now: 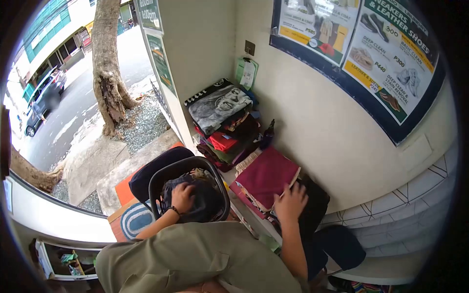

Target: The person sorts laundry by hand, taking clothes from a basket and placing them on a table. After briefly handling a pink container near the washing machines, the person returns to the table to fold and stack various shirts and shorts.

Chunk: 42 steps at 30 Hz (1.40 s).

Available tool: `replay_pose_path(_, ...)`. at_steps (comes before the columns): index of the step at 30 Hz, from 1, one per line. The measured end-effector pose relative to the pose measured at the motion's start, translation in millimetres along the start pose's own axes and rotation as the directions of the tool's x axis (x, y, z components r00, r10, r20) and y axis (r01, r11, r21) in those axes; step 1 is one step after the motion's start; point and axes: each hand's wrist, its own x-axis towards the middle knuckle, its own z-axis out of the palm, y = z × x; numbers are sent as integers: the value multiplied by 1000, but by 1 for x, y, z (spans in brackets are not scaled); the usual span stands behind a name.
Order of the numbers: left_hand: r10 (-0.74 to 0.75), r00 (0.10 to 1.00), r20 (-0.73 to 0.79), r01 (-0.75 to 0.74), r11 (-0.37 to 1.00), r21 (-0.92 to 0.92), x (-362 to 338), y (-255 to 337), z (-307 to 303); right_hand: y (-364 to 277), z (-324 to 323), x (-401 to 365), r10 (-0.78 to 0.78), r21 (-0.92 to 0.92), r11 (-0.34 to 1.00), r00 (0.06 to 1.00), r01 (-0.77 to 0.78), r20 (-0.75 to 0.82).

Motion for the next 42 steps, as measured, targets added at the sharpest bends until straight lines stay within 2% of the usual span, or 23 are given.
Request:
replay_pose_path(1,-205,974,100,194,975,112,-12,-28,5,-46,-22,-2,-215,103,968,967,230,-134)
replay_pose_path(2,-306,929,209,258,939,226,-13,-33,4,-84,-33,-2,-392,182,875,878,448,-276)
replay_pose_path(5,-294,935,198,250,944,217,-13,-43,9,-147,-10,-13,-632,375,659,750,652,-194)
replay_pose_path(6,-291,937,195,265,953,149,-9,-41,0,-161,-2,-24,-716,452,568,684,688,-142)
replay_pose_path(9,-344,918,198,323,937,129,-5,-48,-7,-194,2,-51,-888,785,398,415,475,199)
replay_pose_path(10,-355,920,163,343,934,97,1,-55,-6,-203,-16,-55,-921,814,350,328,463,209)
replay_pose_path(11,-350,920,177,324,932,160,3,-63,-2,-212,-38,-58,-934,791,301,333,532,132)
replay_pose_path(12,-377,908,184,369,926,78,2,-71,0,-222,-63,-60,-942,762,254,331,596,55)
replay_pose_path(14,-337,904,263,339,940,38,4,-88,6,-236,-135,-63,-884,589,130,363,797,-295)
replay_pose_path(16,-252,937,242,225,965,133,10,-71,-23,-241,-199,-67,-780,507,-35,293,861,-553)
replay_pose_path(18,-141,967,213,100,977,190,10,-61,-34,-245,-245,-81,-678,354,-37,236,935,-696)
replay_pose_path(20,135,989,53,-144,958,248,2,-73,-12,-246,-270,-96,-566,271,-72,184,960,-804)
replay_pose_path(22,16,958,287,-64,985,159,0,-74,3,-241,-278,-98,-575,292,-181,140,939,-806)
replay_pose_path(24,48,944,328,-87,991,106,-4,-66,0,-242,-276,-100,-583,292,-234,106,928,-806)
replay_pose_path(26,-58,856,514,43,998,40,-5,-52,-12,-242,-273,-104,-588,268,-242,79,933,-805)
replay_pose_path(29,22,868,495,33,994,-102,-4,-22,-56,-239,-264,-111,-601,227,-211,57,951,-797)
replay_pose_path(32,164,815,555,-68,980,-189,21,-14,-68,-237,-251,-115,-624,188,-104,83,977,-777)
replay_pose_path(34,280,843,459,-143,940,-310,37,8,-108,-237,-237,-109,-649,174,9,139,985,-748)
replay_pose_path(36,500,733,461,-319,851,-417,62,18,-147,-235,-217,-95,-677,179,136,223,974,-701)
replay_pose_path(38,646,743,173,-525,724,-446,74,43,-185,-228,-200,-69,-720,244,247,346,938,-602)
replay_pose_path(40,605,710,360,-514,795,-323,84,77,-244,-221,-179,-55,-668,432,315,521,845,-532)
replay_pose_path(41,644,677,357,-572,765,-296,90,84,-257,-218,-170,-49,-635,517,342,599,784,-488)
replay_pose_path(42,654,678,336,-600,756,-261,92,94,-272,-215,-164,-43,-657,577,308,608,756,-446)
